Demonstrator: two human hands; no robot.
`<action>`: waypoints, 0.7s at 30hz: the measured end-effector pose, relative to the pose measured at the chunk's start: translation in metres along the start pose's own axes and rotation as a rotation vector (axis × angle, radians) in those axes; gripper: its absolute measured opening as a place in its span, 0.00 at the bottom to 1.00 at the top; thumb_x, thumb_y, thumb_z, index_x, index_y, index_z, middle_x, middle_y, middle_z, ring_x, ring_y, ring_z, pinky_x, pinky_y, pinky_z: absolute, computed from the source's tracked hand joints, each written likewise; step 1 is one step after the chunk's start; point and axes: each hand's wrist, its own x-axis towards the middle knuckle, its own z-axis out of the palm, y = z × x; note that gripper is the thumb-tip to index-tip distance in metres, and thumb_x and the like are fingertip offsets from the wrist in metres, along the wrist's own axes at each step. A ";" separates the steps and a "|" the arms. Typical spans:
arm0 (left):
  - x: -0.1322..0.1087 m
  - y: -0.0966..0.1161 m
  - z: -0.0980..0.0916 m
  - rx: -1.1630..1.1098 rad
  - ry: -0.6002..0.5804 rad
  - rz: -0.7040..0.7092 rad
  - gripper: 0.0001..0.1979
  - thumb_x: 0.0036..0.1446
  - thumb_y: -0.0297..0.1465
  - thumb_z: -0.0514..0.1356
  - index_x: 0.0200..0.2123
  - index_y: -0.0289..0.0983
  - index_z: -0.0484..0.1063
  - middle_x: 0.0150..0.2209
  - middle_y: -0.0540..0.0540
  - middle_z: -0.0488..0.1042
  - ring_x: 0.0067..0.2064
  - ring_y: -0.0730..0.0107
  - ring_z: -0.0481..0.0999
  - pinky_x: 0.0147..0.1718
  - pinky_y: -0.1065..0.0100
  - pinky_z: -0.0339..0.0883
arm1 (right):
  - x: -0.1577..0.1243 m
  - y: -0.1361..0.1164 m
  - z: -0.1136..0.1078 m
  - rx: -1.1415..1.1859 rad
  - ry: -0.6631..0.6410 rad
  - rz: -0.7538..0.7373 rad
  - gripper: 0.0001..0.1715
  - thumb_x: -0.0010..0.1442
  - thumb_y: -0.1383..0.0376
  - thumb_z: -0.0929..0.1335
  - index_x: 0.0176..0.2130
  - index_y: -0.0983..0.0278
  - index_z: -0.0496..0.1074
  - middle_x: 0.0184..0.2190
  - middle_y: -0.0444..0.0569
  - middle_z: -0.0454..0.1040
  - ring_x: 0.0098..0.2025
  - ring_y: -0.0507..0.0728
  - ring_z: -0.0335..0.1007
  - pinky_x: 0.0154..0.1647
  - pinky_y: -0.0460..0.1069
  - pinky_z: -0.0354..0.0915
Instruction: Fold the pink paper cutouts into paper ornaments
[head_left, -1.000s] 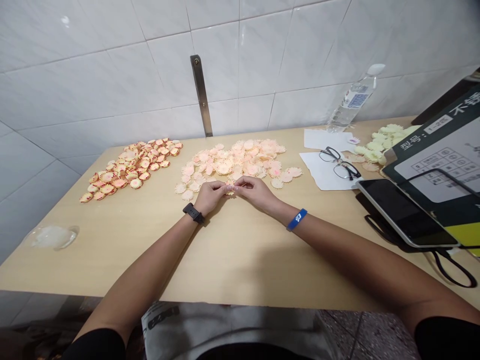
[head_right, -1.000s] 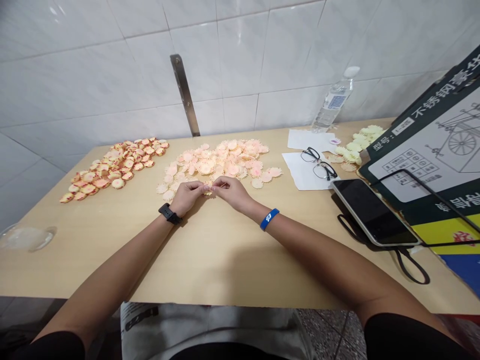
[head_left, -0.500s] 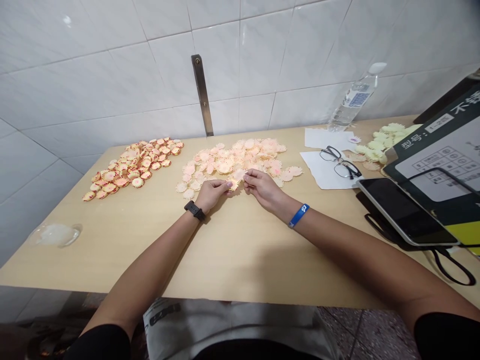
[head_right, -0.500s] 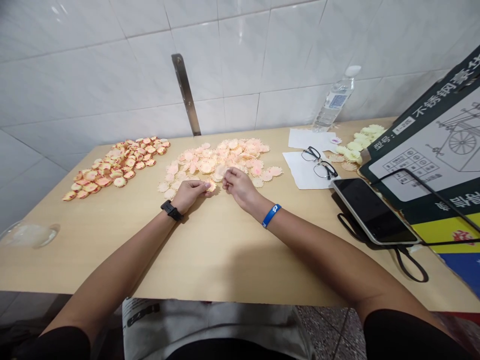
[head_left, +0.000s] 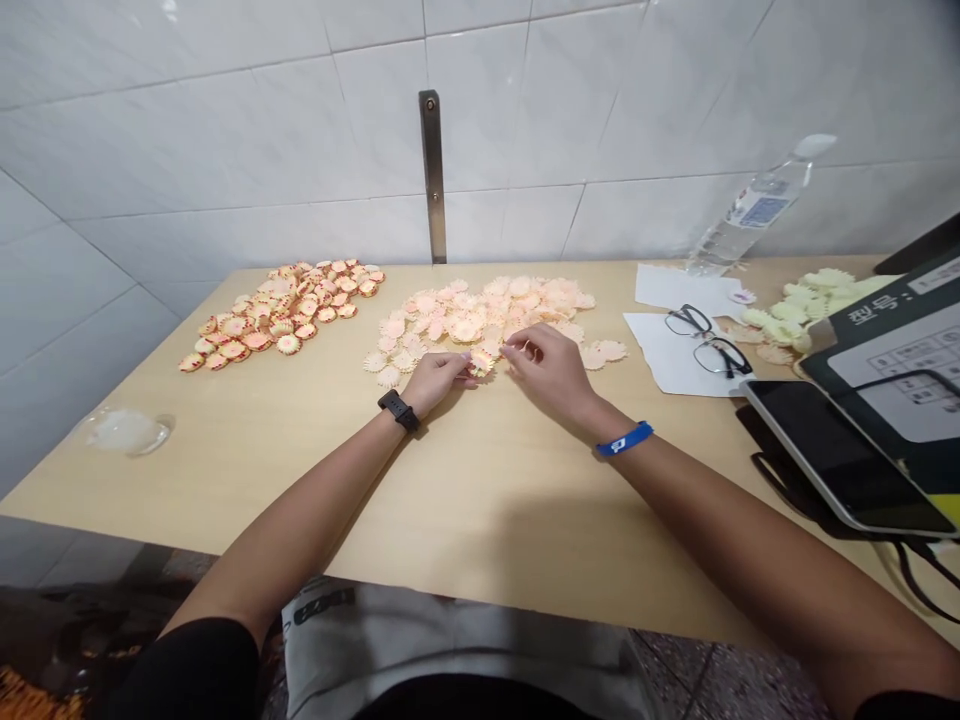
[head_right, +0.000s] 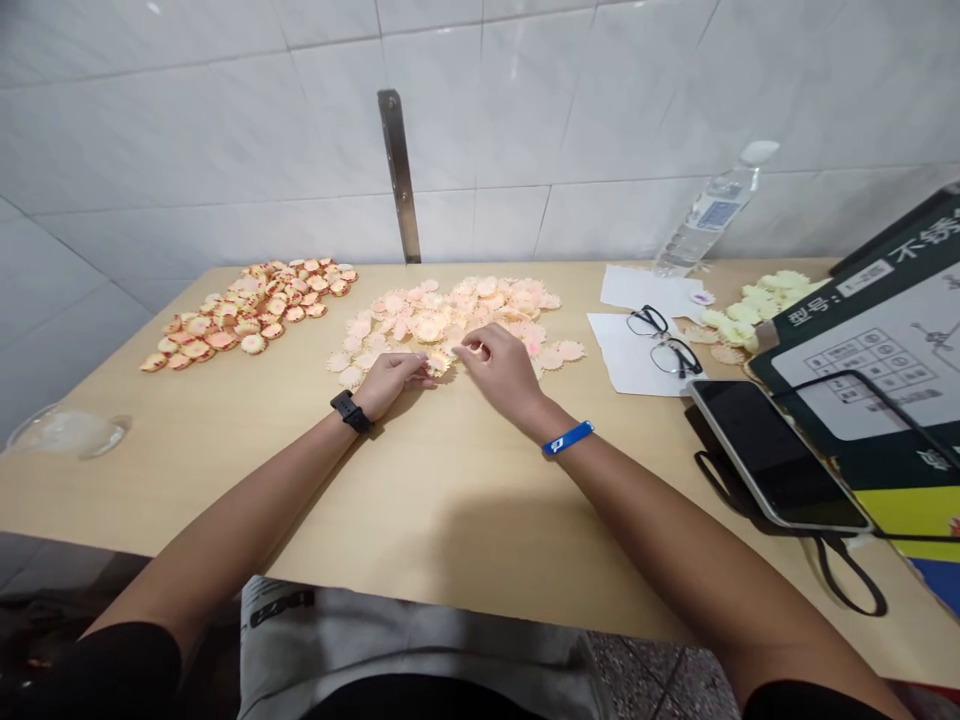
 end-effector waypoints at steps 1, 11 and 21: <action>-0.001 0.001 0.001 0.005 -0.006 0.005 0.17 0.45 0.42 0.68 0.22 0.32 0.74 0.27 0.45 0.75 0.31 0.70 0.75 0.43 0.60 0.72 | -0.002 -0.003 0.003 0.011 -0.040 -0.021 0.06 0.58 0.62 0.70 0.32 0.62 0.73 0.30 0.48 0.72 0.31 0.55 0.64 0.34 0.51 0.62; -0.002 0.000 0.001 0.264 -0.027 0.062 0.10 0.46 0.35 0.62 0.22 0.34 0.75 0.25 0.48 0.74 0.32 0.69 0.74 0.38 0.66 0.69 | -0.008 -0.008 0.012 0.057 -0.176 0.007 0.05 0.58 0.62 0.70 0.32 0.61 0.74 0.31 0.49 0.72 0.31 0.55 0.64 0.32 0.51 0.59; -0.004 -0.001 0.000 0.386 -0.070 0.140 0.18 0.49 0.44 0.64 0.29 0.33 0.80 0.31 0.42 0.79 0.34 0.65 0.75 0.35 0.67 0.67 | -0.008 -0.014 0.010 0.153 -0.183 0.106 0.07 0.56 0.63 0.70 0.28 0.61 0.76 0.29 0.48 0.73 0.31 0.55 0.65 0.33 0.51 0.59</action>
